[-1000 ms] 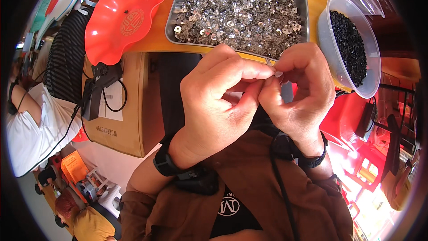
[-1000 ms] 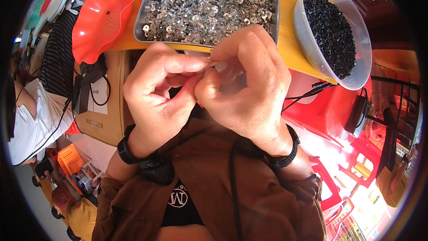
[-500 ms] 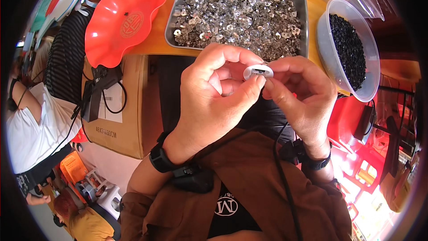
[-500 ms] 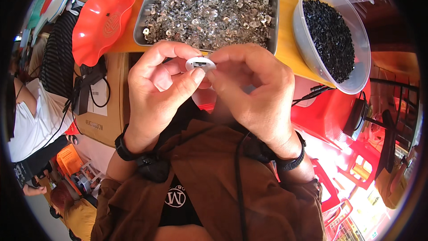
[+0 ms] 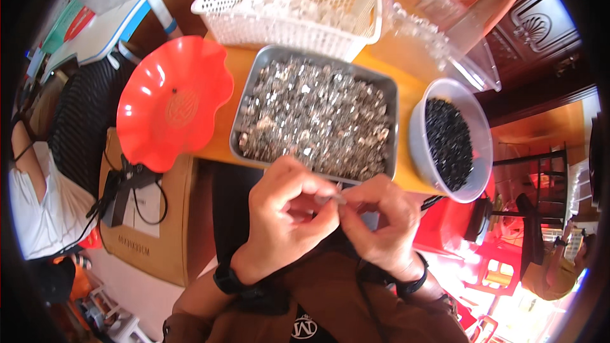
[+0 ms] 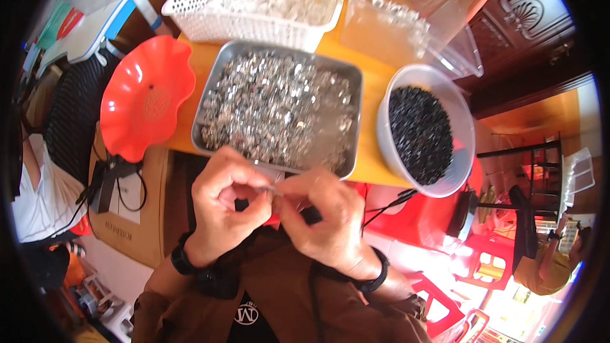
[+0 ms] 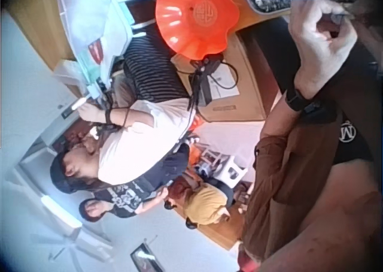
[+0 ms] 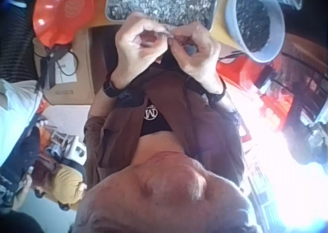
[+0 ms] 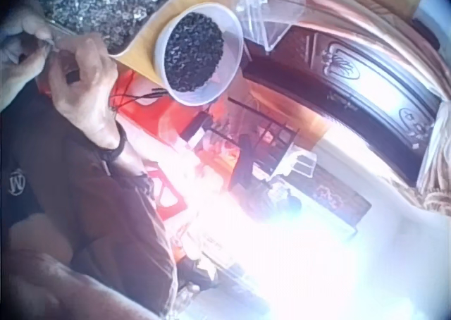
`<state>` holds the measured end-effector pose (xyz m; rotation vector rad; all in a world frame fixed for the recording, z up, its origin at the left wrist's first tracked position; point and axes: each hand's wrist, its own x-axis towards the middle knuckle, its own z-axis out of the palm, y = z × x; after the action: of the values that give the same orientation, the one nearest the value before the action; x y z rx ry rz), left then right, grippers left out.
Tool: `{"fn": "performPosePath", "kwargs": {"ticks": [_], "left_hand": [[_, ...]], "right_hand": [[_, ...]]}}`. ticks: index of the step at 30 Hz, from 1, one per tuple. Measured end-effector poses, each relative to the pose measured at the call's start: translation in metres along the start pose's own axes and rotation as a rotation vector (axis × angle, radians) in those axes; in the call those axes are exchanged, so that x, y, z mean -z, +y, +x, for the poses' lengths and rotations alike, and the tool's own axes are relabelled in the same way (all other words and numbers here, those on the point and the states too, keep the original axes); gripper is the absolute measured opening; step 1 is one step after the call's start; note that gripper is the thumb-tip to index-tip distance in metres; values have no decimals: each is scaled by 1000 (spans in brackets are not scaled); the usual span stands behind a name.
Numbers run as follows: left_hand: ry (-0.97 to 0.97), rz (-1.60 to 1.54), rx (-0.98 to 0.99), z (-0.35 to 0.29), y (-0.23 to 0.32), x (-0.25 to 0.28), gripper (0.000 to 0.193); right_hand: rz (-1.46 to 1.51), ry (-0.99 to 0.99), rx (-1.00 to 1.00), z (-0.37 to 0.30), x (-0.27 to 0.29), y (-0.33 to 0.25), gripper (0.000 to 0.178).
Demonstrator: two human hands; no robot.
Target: Manual assembly of small plastic shoe components by inserting decorative beads and studs.
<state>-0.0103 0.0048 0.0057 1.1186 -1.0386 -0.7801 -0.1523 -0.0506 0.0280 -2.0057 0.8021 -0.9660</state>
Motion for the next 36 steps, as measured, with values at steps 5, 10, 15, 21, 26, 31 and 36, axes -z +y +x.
{"fn": "performPosePath", "kwargs": {"ticks": [5,10,15,21,26,31,36], "left_hand": [[23,-26,65,3,-6,12,13],[-4,-37,87,4,-11,27,11],[-47,-242,220,9,-8,30,43],[-407,-321,371,1,-11,51,30],[-484,-333,395,-5,-12,61,21],[-437,-325,443,-6,-17,80,19],[-352,-365,441,-11,-21,86,18]], "right_hand": [[26,-45,-107,7,-13,-3,13],[-25,-107,-165,14,-20,-11,11],[-148,-79,-222,37,7,-5,10],[-568,312,-49,150,127,32,16],[-1005,119,160,180,98,42,24],[-678,-42,309,204,0,42,17],[-805,-351,97,266,-23,94,22]]}}
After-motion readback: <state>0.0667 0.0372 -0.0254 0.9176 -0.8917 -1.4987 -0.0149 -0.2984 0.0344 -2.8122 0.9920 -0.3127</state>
